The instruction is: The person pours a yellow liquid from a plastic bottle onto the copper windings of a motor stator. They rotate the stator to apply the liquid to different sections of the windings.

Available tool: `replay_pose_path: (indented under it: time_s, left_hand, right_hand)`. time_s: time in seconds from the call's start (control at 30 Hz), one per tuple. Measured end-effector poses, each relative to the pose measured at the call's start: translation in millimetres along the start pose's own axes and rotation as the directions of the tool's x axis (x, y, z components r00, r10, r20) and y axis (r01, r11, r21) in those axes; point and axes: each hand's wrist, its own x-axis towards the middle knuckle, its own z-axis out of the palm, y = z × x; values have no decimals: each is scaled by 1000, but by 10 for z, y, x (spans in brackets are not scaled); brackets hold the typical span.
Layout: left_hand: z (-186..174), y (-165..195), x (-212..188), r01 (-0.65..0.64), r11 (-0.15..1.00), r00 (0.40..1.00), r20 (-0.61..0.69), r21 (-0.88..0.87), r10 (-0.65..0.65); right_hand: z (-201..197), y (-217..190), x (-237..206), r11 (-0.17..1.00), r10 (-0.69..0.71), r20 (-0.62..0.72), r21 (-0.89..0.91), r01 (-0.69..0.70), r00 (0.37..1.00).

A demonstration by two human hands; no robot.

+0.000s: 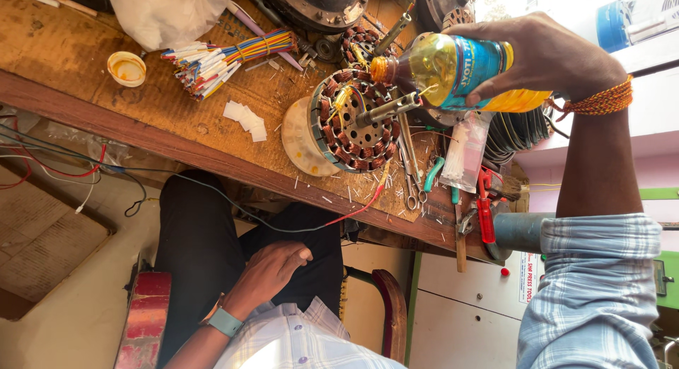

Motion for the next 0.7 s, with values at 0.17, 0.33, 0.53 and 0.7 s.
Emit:
replay_pose_path:
  time_s: [0.17, 0.33, 0.53, 0.7]
  left_hand:
    - [11, 3, -7, 17, 1000, 1000, -3, -17, -17]
    - [21, 22, -2, 11, 1000, 1000, 5, -14, -11]
    - [25, 77, -19, 0, 1000, 1000, -14, -20, 0]
    - [45, 104, -12, -15, 1000, 1000, 3, -8, 15]
  right_hand:
    - [102, 139, -62, 996, 79, 58, 41, -82, 995]
    - [161, 249, -159, 993, 17, 42, 116, -22, 999]
    - [214, 318, -262, 982, 60, 89, 173, -75, 994]
    - [299, 377, -383, 976, 11, 71, 218, -26, 997]
